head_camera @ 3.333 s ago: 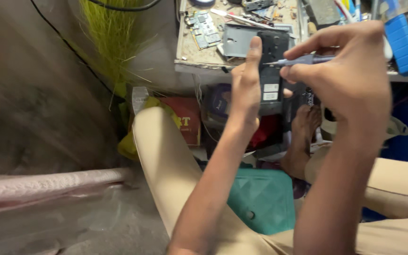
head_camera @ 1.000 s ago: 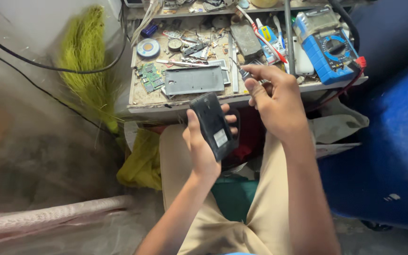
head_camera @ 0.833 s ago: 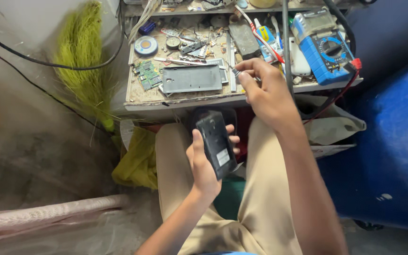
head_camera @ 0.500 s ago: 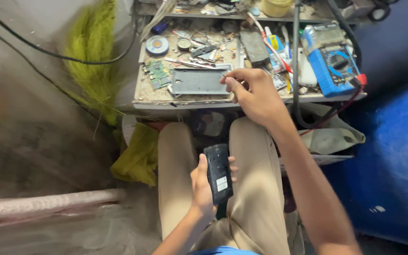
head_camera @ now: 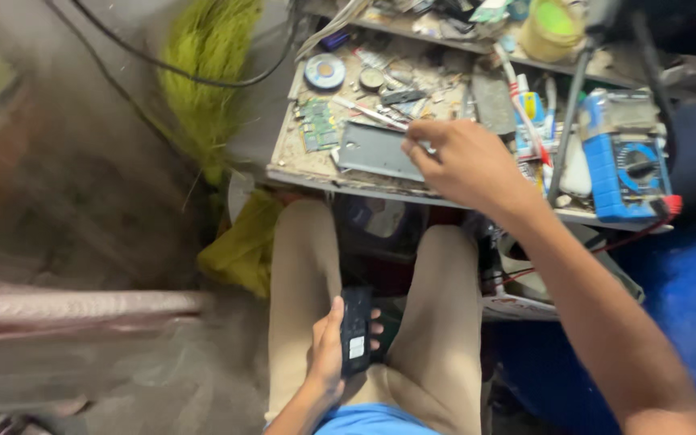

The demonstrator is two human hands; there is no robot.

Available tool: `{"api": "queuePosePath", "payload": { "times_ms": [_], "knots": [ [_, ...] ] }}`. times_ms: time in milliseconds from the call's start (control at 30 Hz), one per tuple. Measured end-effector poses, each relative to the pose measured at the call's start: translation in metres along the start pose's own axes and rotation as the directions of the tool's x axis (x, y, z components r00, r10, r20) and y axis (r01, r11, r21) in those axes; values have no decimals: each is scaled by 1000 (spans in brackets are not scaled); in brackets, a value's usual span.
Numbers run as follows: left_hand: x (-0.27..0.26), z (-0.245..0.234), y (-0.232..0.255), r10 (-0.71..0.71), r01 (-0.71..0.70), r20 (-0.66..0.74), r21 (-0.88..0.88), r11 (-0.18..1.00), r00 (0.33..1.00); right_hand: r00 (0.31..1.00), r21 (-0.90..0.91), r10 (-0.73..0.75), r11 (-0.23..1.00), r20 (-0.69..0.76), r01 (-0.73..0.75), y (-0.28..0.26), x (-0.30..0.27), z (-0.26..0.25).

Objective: The person uses a screwdriver and a plastic prying tool to disassemble or repair the back casing of a black smartphone on a cluttered electronics workbench.

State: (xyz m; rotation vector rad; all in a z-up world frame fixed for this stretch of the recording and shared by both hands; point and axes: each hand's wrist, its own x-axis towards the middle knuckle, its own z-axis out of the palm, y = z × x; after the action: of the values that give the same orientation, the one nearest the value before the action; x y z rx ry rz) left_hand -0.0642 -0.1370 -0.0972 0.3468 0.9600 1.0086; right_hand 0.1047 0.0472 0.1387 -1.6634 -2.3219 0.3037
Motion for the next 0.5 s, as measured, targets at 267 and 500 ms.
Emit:
{"api": "queuePosePath", "payload": {
  "times_ms": [267,500],
  "knots": [
    [26,-10,-3,67,-72,-78,-64,995,995,992,-114,-21,993,121,35,8,20,2],
    [37,-18,-4,96,-101,-101,-45,994,990,984,-79,-54,995,168,68,9,22,-2]
  ]
}}
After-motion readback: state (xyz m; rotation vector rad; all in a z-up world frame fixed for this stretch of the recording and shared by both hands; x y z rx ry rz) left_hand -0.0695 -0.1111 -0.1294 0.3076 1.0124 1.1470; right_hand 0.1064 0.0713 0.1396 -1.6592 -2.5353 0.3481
